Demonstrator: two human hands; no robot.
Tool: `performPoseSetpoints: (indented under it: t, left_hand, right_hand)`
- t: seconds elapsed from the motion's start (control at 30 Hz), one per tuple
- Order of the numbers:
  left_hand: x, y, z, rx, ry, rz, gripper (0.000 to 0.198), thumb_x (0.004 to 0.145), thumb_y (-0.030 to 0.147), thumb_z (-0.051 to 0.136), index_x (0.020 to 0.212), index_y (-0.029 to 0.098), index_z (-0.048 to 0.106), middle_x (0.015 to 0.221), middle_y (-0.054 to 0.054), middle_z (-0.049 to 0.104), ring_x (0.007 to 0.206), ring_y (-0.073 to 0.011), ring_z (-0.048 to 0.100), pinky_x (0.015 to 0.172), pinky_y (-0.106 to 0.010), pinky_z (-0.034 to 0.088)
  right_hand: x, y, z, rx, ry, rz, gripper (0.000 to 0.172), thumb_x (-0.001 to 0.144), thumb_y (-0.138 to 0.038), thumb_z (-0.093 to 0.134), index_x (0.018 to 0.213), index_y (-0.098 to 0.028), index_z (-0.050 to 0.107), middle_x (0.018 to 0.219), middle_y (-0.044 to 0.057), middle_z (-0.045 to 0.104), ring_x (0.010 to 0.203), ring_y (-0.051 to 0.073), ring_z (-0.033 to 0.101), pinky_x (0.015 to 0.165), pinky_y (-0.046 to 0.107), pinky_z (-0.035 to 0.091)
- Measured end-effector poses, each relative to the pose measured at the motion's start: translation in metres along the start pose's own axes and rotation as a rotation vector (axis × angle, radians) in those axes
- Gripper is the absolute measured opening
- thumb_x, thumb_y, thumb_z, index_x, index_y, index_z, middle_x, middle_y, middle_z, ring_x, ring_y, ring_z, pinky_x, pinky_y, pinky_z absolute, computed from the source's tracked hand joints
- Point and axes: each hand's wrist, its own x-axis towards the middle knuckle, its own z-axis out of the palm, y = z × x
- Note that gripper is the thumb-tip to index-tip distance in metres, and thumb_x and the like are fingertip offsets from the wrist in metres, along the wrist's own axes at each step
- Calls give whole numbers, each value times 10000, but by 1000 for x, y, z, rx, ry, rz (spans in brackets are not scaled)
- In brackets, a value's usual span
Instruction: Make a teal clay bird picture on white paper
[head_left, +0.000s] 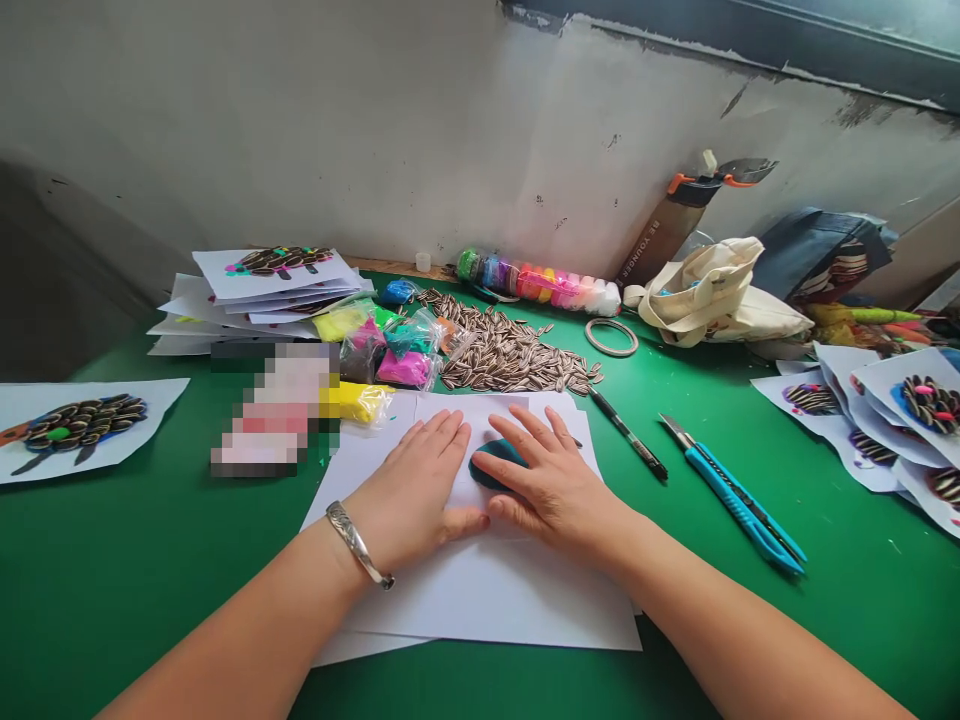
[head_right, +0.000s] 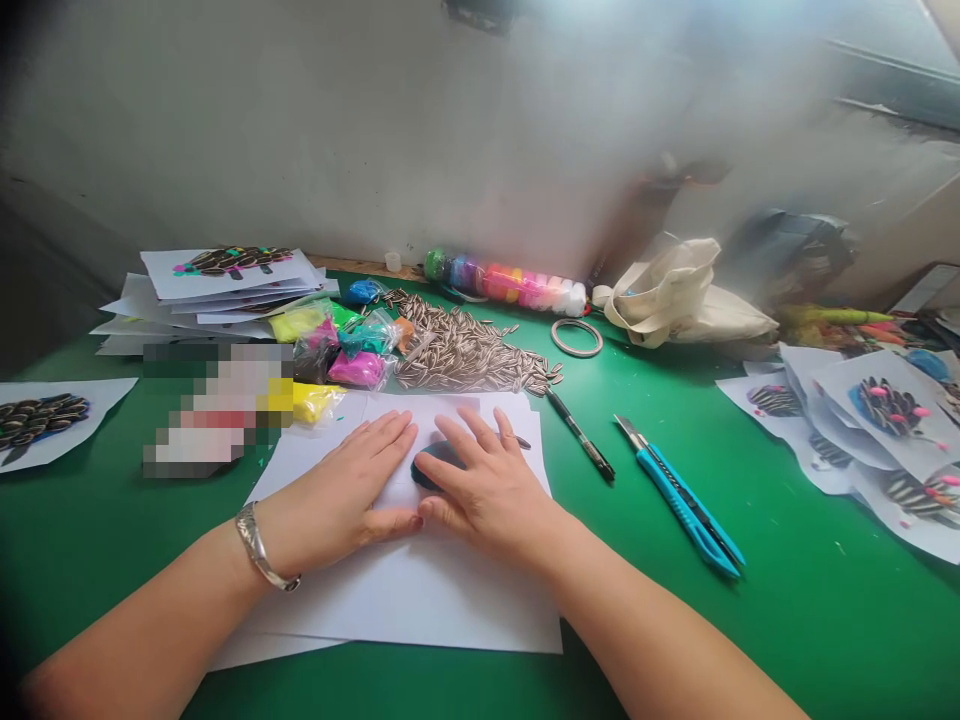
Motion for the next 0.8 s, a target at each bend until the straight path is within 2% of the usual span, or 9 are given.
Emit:
performPoseSetpoints:
  t: [0.1, 0.3, 0.4, 0.53, 0.8]
  left_hand:
    - [0, 1, -1, 7, -22, -16, 863, 756, 562, 623, 1430, 99, 349, 1545, -193, 245, 1434, -342, 187, 1157, -510, 213]
    - [0, -1, 0, 30, -7, 2, 862, 758, 567, 614, 1429, 94, 350, 1542, -207, 242, 1432, -346, 193, 1144, -527, 228]
    - [1, -1, 0, 33, -20, -6, 868, 759, 565, 619, 1432, 86, 350, 1544, -208, 233, 1433, -353, 183, 1148, -527, 220]
    - [0, 0, -3, 32, -33, -13, 872, 773, 557, 617, 1447, 83, 333, 1552, -199, 215, 1436, -356, 165, 1156, -527, 201]
    - [-4, 8, -4, 104, -35, 45, 759, 846, 556, 556, 1468, 182, 332, 1568, -135, 215, 1445, -334, 144, 1158, -528, 198]
  right_hand:
    - [-1, -1, -1, -10, 19, 11, 455, 950, -520, 400, 1348, -326, 505, 1527, 110, 310, 1422, 360, 185, 1088, 670, 153]
    - [-4, 3, -5, -2, -4, 29, 461, 947, -547, 388, 1344, -346, 511, 1516, 89, 343, 1423, 351, 190, 1088, 671, 155]
    - [-11, 17, -13, -37, 49, 118, 473, 953, -514, 409, 1394, -349, 458, 1547, 86, 289, 1431, 343, 175, 1095, 658, 156]
    - [-22, 33, -25, -38, 72, 223, 432, 978, -484, 355, 1364, -356, 499, 1545, 59, 302, 1434, 337, 174, 1100, 647, 165]
    - [-17, 22, -21, -25, -111, 173, 500, 963, -533, 345, 1397, -313, 459, 1537, 89, 316, 1429, 379, 166, 1087, 677, 160]
